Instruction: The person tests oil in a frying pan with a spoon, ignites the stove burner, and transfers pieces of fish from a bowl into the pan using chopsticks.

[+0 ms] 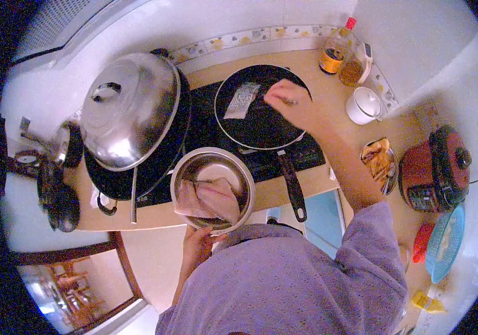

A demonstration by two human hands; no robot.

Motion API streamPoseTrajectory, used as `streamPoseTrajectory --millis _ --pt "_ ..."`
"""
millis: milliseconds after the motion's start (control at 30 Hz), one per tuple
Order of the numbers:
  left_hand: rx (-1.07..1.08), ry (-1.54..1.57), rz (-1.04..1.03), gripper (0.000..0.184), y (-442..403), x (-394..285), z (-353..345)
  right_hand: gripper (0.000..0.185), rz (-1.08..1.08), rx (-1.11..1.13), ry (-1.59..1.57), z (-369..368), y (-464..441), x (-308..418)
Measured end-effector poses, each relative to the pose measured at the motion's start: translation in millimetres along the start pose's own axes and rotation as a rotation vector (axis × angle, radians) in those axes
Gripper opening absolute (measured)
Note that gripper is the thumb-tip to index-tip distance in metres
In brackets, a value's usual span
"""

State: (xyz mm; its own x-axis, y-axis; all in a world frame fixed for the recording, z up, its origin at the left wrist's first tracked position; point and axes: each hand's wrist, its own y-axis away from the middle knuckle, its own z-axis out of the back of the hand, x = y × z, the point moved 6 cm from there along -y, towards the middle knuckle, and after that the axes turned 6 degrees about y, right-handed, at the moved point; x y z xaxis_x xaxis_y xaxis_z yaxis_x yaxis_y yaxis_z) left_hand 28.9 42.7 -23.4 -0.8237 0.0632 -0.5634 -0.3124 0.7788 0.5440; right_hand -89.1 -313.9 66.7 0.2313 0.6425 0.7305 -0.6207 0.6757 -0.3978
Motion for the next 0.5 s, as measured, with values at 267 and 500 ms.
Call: streamPoseTrajectory --millis 267,500 --pt "-0.021 0.025 -0.028 0.054 1.7 0.5 9.8 0.017 -0.285 -0.354 -0.410 -27.8 37.2 -42.3" --pt "-0.030 0.005 -0.022 0.055 2.5 0.8 14.9 0.028 -0.692 -0.481 -0.741 -22.4 42.0 -85.2"
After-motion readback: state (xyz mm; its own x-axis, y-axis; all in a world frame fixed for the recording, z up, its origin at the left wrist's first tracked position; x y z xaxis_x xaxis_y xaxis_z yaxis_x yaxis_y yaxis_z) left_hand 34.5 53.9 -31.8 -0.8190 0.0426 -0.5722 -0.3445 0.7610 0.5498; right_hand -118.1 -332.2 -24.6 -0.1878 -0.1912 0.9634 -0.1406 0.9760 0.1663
